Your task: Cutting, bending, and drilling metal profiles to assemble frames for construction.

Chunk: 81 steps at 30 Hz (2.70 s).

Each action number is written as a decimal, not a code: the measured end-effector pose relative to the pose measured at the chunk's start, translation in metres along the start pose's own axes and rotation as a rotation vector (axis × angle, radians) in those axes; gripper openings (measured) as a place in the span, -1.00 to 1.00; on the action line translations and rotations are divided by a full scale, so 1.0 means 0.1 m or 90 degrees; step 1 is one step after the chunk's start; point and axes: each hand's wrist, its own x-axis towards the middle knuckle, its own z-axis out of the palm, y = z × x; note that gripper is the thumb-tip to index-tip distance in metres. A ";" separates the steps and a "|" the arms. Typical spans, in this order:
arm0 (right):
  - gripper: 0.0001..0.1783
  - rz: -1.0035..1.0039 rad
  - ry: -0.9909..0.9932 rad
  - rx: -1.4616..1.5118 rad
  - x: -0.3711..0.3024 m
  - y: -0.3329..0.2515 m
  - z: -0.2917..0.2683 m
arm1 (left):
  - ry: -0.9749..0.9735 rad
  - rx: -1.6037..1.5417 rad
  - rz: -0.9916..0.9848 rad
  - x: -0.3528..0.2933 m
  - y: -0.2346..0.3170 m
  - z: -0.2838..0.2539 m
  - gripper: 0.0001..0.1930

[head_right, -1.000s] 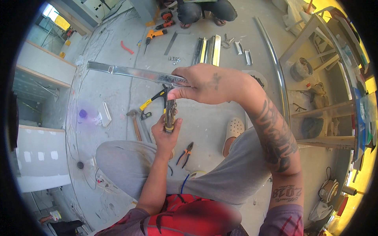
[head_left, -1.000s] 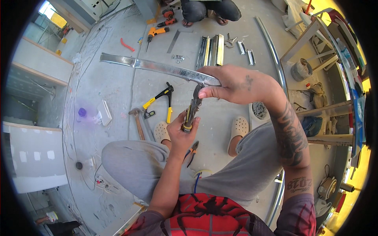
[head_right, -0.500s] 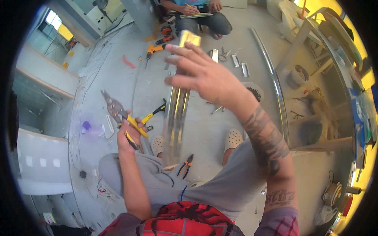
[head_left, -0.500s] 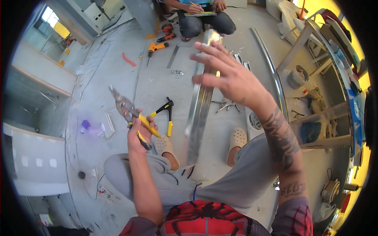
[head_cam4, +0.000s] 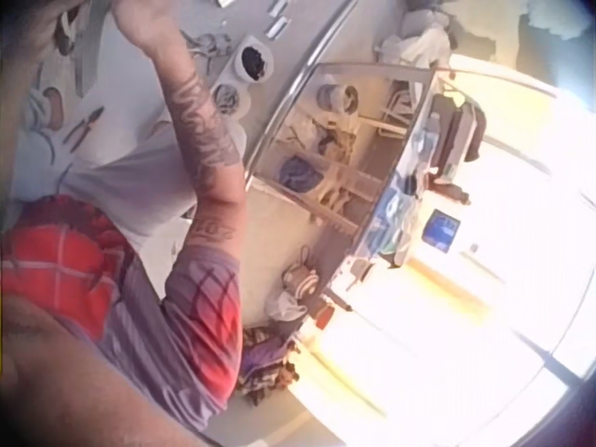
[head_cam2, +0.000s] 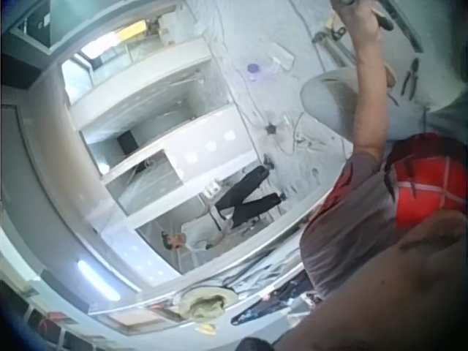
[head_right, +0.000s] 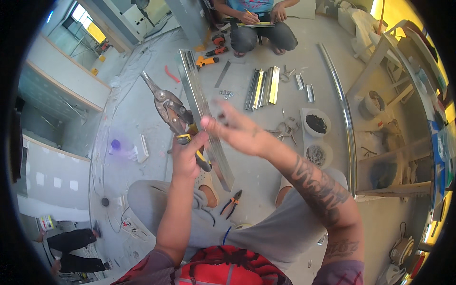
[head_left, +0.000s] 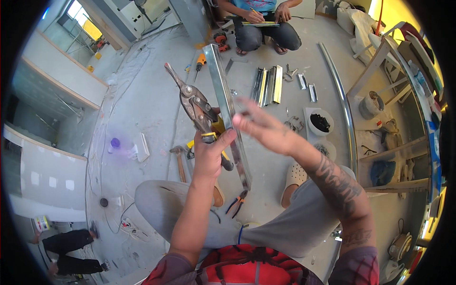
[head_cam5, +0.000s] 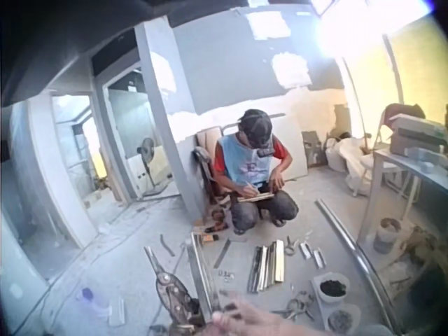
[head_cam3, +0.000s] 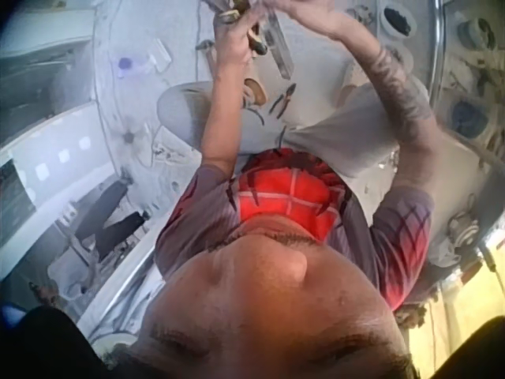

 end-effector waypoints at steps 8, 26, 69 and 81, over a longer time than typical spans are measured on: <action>-0.26 0.108 -0.250 0.140 0.04 0.24 -0.23 | 0.060 0.035 0.036 0.03 0.04 0.08 -0.44; -0.54 -0.038 -0.216 -0.450 -0.01 -0.39 -0.53 | -0.070 0.404 0.105 -0.68 -1.01 -0.34 -0.53; -0.39 -0.110 -0.181 -0.556 -0.04 -0.29 -0.48 | -0.104 0.345 0.001 -0.64 -0.90 -0.26 -0.58; -0.38 0.004 -0.282 -0.473 0.00 -0.38 -0.53 | -0.095 0.380 0.021 -0.63 -0.91 -0.27 -0.64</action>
